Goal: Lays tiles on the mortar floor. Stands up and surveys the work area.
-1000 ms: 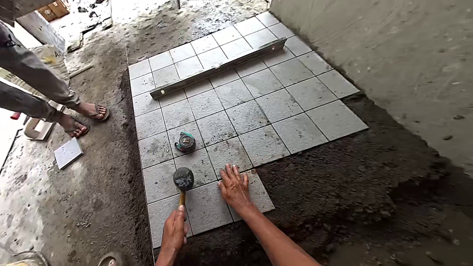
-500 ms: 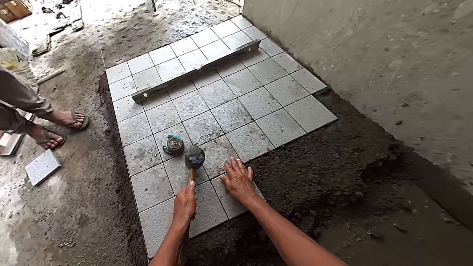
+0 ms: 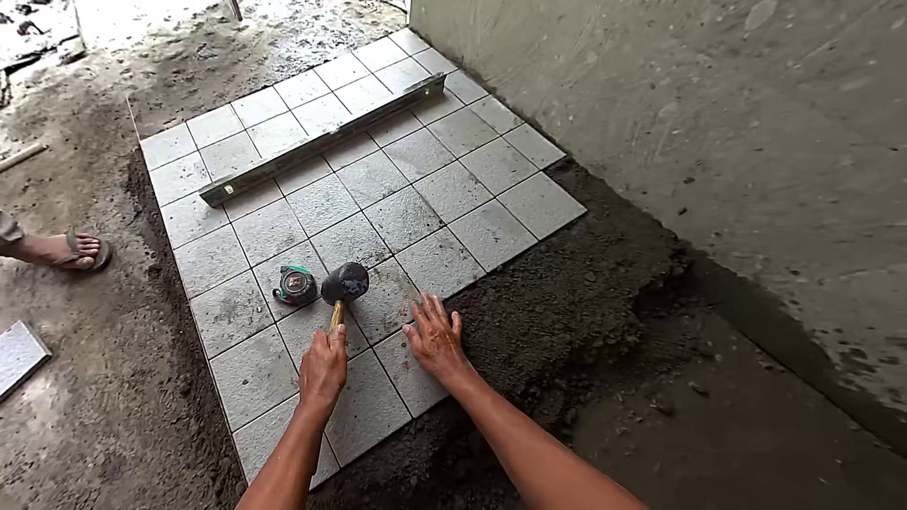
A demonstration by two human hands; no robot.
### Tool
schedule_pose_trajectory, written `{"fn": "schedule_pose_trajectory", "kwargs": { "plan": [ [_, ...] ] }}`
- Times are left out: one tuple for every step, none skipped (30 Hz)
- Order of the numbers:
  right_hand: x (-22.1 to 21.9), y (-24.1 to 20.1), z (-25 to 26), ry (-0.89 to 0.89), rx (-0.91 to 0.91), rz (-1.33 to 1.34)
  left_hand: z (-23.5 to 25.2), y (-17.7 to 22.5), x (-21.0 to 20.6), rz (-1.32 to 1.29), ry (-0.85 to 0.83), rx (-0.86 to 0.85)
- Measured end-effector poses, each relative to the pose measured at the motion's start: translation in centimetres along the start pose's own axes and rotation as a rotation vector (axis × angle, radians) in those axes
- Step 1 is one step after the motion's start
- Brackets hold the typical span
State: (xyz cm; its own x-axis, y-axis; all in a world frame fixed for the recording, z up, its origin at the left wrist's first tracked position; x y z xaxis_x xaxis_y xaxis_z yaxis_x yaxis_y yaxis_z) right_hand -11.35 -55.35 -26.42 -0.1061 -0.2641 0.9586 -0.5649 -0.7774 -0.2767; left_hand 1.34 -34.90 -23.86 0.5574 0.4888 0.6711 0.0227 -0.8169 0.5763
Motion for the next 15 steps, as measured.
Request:
{"fn": "schedule_pose_trajectory", "kwargs": {
  "plan": [
    [0.4, 1.2, 0.2, 0.014, -0.032, -0.006, -0.1, 0.3, -0.3, -0.014, -0.011, -0.011],
    [0.8, 2.5, 0.4, 0.024, -0.067, 0.0, -0.1, 0.6, -0.9, -0.047, -0.034, -0.022],
    [1.1, 3.8, 0.7, 0.026, -0.101, 0.0, 0.0, 0.9, -1.6, -0.101, -0.071, -0.031],
    [1.2, 5.0, 0.9, 0.014, -0.136, -0.002, 0.1, 1.4, -2.6, -0.17, -0.118, -0.034],
    [1.3, 6.0, 1.2, -0.003, -0.163, -0.006, 0.1, 2.1, -3.7, -0.251, -0.176, -0.035],
    [1.4, 6.7, 1.5, -0.009, -0.179, -0.012, -0.1, 3.0, -4.8, -0.327, -0.238, -0.03],
    [1.6, 7.3, 1.7, -0.004, -0.189, -0.016, -0.5, 4.2, -5.7, -0.393, -0.289, -0.021],
    [1.8, 7.8, 2.0, 0.013, -0.196, -0.019, -0.8, 5.3, -6.6, -0.437, -0.328, -0.01],
    [2.0, 8.3, 2.2, 0.032, -0.204, -0.022, -1.3, 6.4, -7.4, -0.464, -0.357, -0.003],
    [2.0, 8.7, 2.4, 0.05, -0.211, -0.024, -1.7, 7.3, -8.0, -0.476, -0.38, -0.001],
    [2.0, 8.9, 2.6, 0.069, -0.212, -0.028, -2.0, 8.1, -8.6, -0.478, -0.391, -0.008],
    [2.0, 9.0, 2.7, 0.08, -0.209, -0.033, -2.3, 8.6, -9.2, -0.483, -0.401, -0.015],
    [2.0, 9.0, 2.7, 0.089, -0.206, -0.037, -2.4, 9.1, -9.8, -0.487, -0.411, -0.02],
    [2.0, 9.0, 2.7, 0.098, -0.205, -0.036, -2.6, 9.4, -10.3, -0.479, -0.422, -0.022],
    [2.0, 9.1, 2.7, 0.101, -0.207, -0.031, -2.6, 9.6, -10.9, -0.463, -0.433, -0.017]
  ]
}}
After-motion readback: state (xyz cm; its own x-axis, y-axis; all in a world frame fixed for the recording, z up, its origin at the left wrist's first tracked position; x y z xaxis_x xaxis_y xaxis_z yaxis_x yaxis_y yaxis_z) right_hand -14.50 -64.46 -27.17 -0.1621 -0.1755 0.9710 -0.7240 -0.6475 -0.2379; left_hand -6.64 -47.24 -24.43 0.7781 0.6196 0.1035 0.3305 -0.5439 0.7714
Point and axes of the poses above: each hand's wrist, its own z-axis towards the middle knuckle, its own x-axis out of the back of the hand, y = z × x, the point moved 10 cm from there along z, towards the middle knuckle, and after that the axes turned 8 degrees about -z, right-handed, at the moved point
